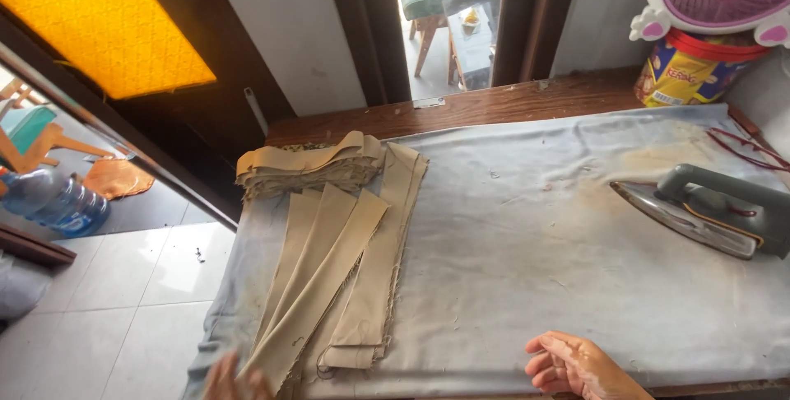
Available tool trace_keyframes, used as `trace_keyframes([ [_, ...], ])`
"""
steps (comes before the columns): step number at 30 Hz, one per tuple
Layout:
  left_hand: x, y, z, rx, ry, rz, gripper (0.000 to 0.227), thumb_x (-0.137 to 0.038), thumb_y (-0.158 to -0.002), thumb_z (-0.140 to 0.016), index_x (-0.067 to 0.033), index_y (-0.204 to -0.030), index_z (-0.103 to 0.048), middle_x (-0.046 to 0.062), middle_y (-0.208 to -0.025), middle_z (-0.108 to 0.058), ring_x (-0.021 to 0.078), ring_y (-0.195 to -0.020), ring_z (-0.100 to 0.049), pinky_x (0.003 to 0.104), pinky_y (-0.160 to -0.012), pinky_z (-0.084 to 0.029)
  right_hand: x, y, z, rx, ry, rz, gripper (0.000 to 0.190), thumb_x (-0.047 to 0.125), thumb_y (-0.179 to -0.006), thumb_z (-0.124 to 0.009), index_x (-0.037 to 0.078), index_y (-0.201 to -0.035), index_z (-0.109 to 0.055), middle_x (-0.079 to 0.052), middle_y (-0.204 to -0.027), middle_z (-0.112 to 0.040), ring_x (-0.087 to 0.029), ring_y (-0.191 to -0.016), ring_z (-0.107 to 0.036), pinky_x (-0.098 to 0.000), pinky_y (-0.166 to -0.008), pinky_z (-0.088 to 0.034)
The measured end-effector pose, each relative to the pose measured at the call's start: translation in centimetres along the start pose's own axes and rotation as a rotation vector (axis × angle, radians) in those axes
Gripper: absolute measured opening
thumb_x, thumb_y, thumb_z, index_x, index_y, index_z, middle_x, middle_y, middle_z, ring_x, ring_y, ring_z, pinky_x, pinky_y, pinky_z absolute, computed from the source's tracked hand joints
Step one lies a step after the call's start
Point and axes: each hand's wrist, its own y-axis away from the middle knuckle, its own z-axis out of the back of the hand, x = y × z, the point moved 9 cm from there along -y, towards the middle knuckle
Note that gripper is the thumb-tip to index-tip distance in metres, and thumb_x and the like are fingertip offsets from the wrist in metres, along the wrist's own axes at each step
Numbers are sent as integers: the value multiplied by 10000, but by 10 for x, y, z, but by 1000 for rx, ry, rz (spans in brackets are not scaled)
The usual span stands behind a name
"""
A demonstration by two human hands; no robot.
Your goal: The person irons several beige fabric strips one at a time on a covered ironing table. They pick up each strip, place it on the table, press it with an electric iron, and set it aside before moving to the next piece.
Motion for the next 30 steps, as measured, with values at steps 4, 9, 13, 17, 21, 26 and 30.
trace_keyframes([
  [4,-91,-89,-87,426,118,313,415,-34,-758,-480,-207,-1103,-631,32,-1104,-626,252,-1027,-579,361,-918,-446,-3,3,0,27,-11,-35,341,208,-887,-534,-114,-976,-603,-284,-786,-621,-367,-674,-568,-412,-636,-442],
  [9,-135,-122,-132,948,7,595,383,-250,-863,-419,-207,-1227,-529,102,-1233,-495,277,-1043,-559,399,-901,-410,-9,-7,7,57,3,-4,344,204,-884,-529,-118,-972,-613,-287,-780,-627,-370,-660,-583,-400,-639,-454],
  [13,-106,-115,-161,989,-57,596,317,-359,-800,-491,-201,-1053,-599,87,-1188,-576,285,-1131,-513,415,-963,-366,-9,-4,8,44,29,-15,358,215,-878,-541,-116,-985,-628,-274,-798,-632,-354,-674,-593,-393,-659,-474],
  [17,-97,-110,-166,1031,-46,602,399,-376,-806,-505,-176,-1152,-519,79,-1241,-567,274,-1148,-509,404,-966,-367,-9,-8,7,68,46,-2,358,217,-861,-549,-110,-984,-628,-279,-794,-634,-359,-665,-600,-397,-657,-479],
  [21,-81,-118,-174,870,140,577,215,-285,-824,-526,-147,-936,-648,21,-939,-649,183,-832,-596,318,-724,-445,-11,-11,7,82,36,-3,346,207,-874,-529,-112,-977,-615,-286,-782,-625,-362,-647,-590,-395,-632,-466],
  [26,-50,-135,-170,649,242,716,240,-345,-846,-534,-197,-1005,-637,67,-1009,-674,234,-862,-625,364,-684,-474,-6,0,2,68,23,-10,332,203,-881,-536,-108,-963,-618,-274,-765,-631,-350,-624,-593,-370,-600,-458],
  [30,-45,-137,-161,613,80,734,297,-342,-834,-515,-198,-1070,-622,107,-1151,-538,294,-1041,-540,428,-900,-416,-8,-3,5,57,22,-23,341,213,-873,-541,-105,-971,-614,-271,-766,-624,-345,-632,-576,-372,-613,-447],
])
